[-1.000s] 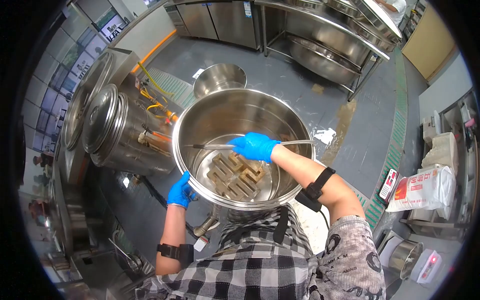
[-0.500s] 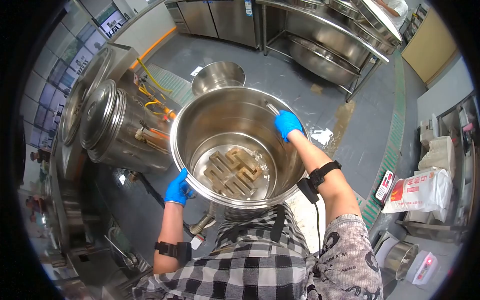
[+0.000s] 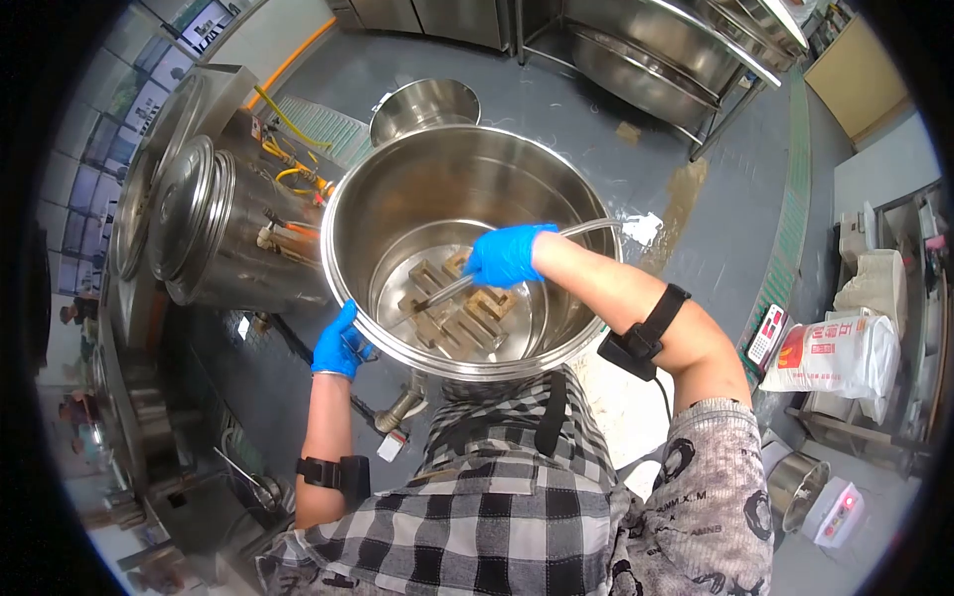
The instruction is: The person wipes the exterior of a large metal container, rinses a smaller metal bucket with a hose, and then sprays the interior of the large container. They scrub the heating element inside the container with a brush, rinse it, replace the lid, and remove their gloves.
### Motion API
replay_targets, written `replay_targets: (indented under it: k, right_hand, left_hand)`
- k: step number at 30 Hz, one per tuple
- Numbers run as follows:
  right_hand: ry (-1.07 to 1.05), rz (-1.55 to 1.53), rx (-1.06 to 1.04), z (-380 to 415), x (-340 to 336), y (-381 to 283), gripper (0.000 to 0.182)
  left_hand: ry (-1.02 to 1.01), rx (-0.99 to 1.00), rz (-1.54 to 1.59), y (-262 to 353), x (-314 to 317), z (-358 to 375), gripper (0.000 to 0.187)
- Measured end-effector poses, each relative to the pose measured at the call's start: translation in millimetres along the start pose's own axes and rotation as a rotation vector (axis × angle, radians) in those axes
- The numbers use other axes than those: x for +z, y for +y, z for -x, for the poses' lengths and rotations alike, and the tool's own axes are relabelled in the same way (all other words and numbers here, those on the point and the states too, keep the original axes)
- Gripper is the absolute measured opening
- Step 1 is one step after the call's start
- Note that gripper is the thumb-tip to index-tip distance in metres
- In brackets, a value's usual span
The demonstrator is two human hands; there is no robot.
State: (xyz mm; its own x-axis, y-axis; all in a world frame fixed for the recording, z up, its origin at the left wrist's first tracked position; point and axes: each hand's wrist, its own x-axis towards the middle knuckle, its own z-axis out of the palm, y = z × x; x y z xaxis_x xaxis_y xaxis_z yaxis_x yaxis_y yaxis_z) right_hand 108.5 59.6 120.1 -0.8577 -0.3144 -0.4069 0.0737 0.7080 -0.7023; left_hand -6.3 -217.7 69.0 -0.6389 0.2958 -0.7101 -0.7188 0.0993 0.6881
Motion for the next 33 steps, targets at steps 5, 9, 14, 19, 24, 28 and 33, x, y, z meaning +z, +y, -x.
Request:
replay_targets:
  k: [5,9,14,19,24,28,33]
  right_hand:
    - [0.036,0.35,0.37,-6,2,31,0.022]
    - [-0.042,0.35,0.494,-3,-1,31,0.022]
    - [-0.079,0.323,0.511,-4,4,39,0.022]
    - [-0.105,0.299,0.452,-15,15,52,0.022]
    - [-0.089,0.283,0.334,-18,24,48,0.022]
    - [-0.257,0.186,0.34,-14,22,29,0.024]
    - [-0.164,0.068,-0.008,-24,40,31,0.031]
  left_hand:
    - [0.042,0.011,-0.028,3,5,6,0.027]
    - [0.079,0.015,-0.038,6,8,10,0.026]
    - [0.067,-0.001,-0.035,6,1,8,0.025]
    - [-0.009,-0.053,-0.017,7,-3,9,0.027]
    - [0.02,-0.042,-0.026,5,-6,5,0.028]
    - [0.0,-0.053,-0.019,7,-4,6,0.027]
    - [0.023,-0.054,-0.022,9,2,12,0.026]
